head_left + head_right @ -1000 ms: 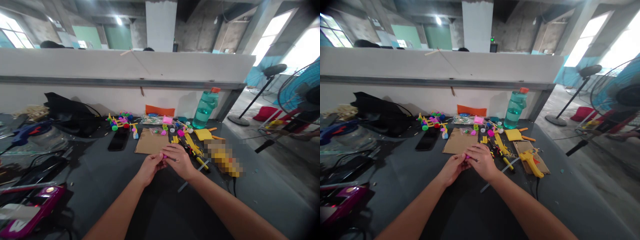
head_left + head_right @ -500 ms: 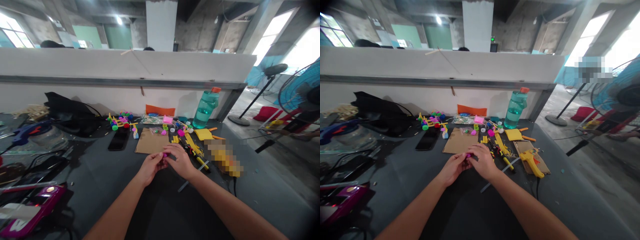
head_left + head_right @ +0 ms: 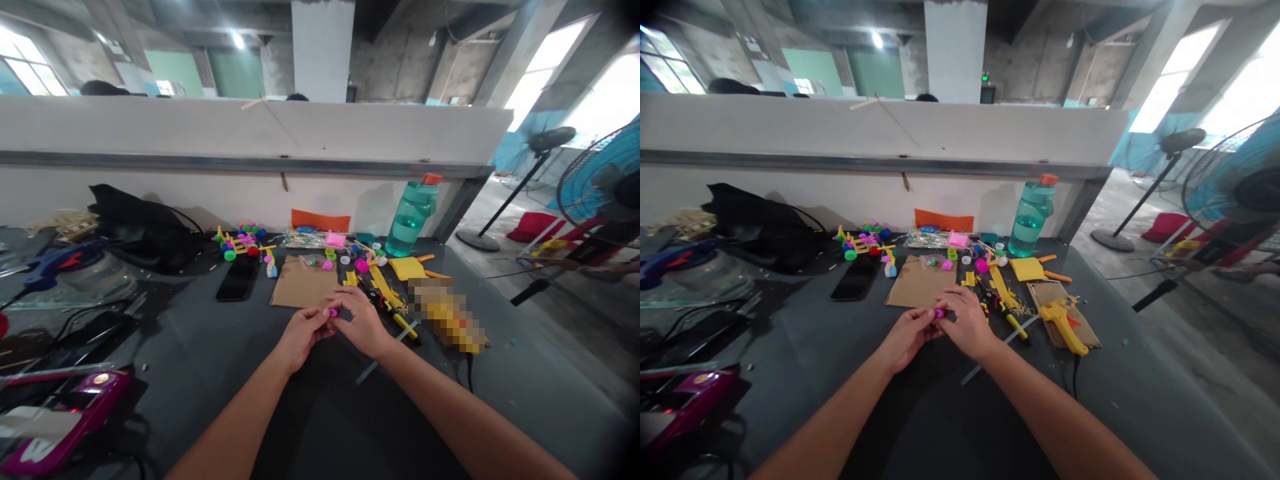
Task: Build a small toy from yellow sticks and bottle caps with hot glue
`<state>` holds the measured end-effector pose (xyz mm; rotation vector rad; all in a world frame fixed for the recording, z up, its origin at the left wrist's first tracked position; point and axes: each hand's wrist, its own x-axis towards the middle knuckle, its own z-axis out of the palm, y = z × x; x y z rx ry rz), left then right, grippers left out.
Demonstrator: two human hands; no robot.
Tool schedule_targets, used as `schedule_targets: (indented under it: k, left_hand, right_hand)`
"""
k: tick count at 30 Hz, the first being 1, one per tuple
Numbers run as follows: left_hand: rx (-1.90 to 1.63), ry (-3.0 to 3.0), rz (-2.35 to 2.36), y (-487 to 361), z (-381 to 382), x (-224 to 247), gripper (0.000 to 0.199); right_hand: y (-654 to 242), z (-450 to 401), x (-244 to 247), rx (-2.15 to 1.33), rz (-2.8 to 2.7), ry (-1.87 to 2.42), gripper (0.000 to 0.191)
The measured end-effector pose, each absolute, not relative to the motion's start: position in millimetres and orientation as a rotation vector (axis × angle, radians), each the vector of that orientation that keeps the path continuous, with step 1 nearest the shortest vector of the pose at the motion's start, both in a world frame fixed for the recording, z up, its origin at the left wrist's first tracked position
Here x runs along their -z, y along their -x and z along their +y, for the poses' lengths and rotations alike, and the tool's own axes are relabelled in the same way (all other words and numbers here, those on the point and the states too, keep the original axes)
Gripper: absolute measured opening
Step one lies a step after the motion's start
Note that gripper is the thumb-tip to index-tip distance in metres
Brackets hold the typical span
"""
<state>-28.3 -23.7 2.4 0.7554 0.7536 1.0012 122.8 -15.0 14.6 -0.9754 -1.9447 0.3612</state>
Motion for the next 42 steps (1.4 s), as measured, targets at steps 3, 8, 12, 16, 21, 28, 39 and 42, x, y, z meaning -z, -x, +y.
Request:
schedule_targets:
  k: [3,8,12,16,21,28,39,42]
  left_hand:
    - [-1.027,-0.736,0.754,28.5,-23.1,-3.3,0.021]
    - [-1.055,-0.728,0.761,29.5,-21.2,-1.6,0.021]
    - [-1.016,-0.727,0.757,28.8,-22.3,-1.1,0.025]
    - [-1.013,-0.714,0.744,28.1,-22.9,-1.5,0.022]
    - [-1.057,-0.714,0.756,28.9,-21.2,0.8,0.022]
    - [-1.020,-0.721,0.754,28.6,-22.6,-0.7,0.024]
    - [-1.046,-0.761,0.785,29.0,-21.5,1.8,0.025]
    - [-1.036,-0.758,0.791,28.7,-21.5,0.5,0.024]
  right_hand:
    - [-122.5,-15.3,-14.2,-0.337,-1.984,0.964,0.021]
    - [-123.4,-15.3,-16.6,-0.317,-2.014,0.934,0.025]
    - [-123.4,-14.8,-17.3,-0.321,-1.972,0.959,0.018]
    - [-122.7,-15.7,-16.0,-0.326,-1.988,0.990,0.021]
    - [-124.9,-15.7,-14.7,-0.303,-2.078,0.942,0.031]
    - [-124.7,-15.1,-15.7,-0.296,-2.010,0.957,0.018]
    - [-123.6,-16.7,-19.0,-0.315,-1.998,0.943,0.016]
    - [-123.0,-17.7,-19.4,-0.323,-1.980,0.957,0.014]
